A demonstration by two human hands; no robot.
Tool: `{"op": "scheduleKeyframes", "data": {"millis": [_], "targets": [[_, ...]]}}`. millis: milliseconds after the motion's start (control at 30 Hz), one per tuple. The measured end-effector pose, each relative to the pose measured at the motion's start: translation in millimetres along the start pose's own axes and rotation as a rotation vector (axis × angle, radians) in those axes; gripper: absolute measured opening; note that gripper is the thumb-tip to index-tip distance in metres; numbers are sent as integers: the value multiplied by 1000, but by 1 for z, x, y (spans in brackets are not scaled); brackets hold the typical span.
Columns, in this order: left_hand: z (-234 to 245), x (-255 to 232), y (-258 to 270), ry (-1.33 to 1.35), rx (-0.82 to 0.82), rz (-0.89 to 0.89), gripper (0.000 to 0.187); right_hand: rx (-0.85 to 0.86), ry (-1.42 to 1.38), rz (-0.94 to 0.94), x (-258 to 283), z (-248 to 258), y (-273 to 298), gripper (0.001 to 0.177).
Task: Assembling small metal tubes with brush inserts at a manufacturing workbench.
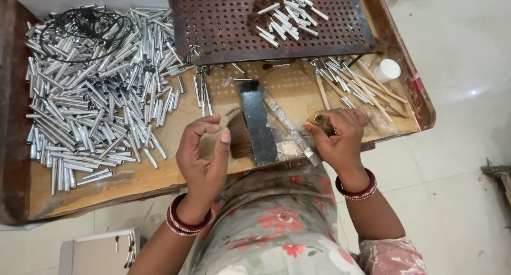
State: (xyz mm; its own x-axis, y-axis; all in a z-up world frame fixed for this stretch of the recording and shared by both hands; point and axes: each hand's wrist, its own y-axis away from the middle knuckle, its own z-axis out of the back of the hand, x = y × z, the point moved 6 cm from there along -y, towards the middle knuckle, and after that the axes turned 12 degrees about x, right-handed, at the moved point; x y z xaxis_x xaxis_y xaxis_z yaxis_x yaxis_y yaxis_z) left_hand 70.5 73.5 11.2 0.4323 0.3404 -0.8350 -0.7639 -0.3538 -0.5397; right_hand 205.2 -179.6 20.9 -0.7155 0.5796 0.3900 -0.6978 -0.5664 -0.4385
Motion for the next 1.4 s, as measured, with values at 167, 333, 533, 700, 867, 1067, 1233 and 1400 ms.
{"op": "scheduleKeyframes", "data": {"millis": [167,333,533,700,867,1067,1233,1400], "targets": [[0,2,3,12,17,25,15,21,24,-6,-3,-3,1,24],[-1,1,2,19,12,22,14,35,55,-8,-2,-1,-6,25],[-1,-1,1,-25,-3,-17,14,114,25,-31,5,16,-19,26],[-1,-4,2,-42,10,-16,14,122,12,-6,9,25,-28,16],[-6,-13,0,-54,0,-20,15,61,-70,-41,10,24,-25,17],[-48,-56,-6,-55,129,-167,23,-328,-824,-77,-1,0,23,25],[-88,-56,1,149,354,-8,33,-425,-1126,27,19,-7,44,22],[-107,-53,12,307,430,25,24,-420,-1100,47,32,-6,50,24]]}}
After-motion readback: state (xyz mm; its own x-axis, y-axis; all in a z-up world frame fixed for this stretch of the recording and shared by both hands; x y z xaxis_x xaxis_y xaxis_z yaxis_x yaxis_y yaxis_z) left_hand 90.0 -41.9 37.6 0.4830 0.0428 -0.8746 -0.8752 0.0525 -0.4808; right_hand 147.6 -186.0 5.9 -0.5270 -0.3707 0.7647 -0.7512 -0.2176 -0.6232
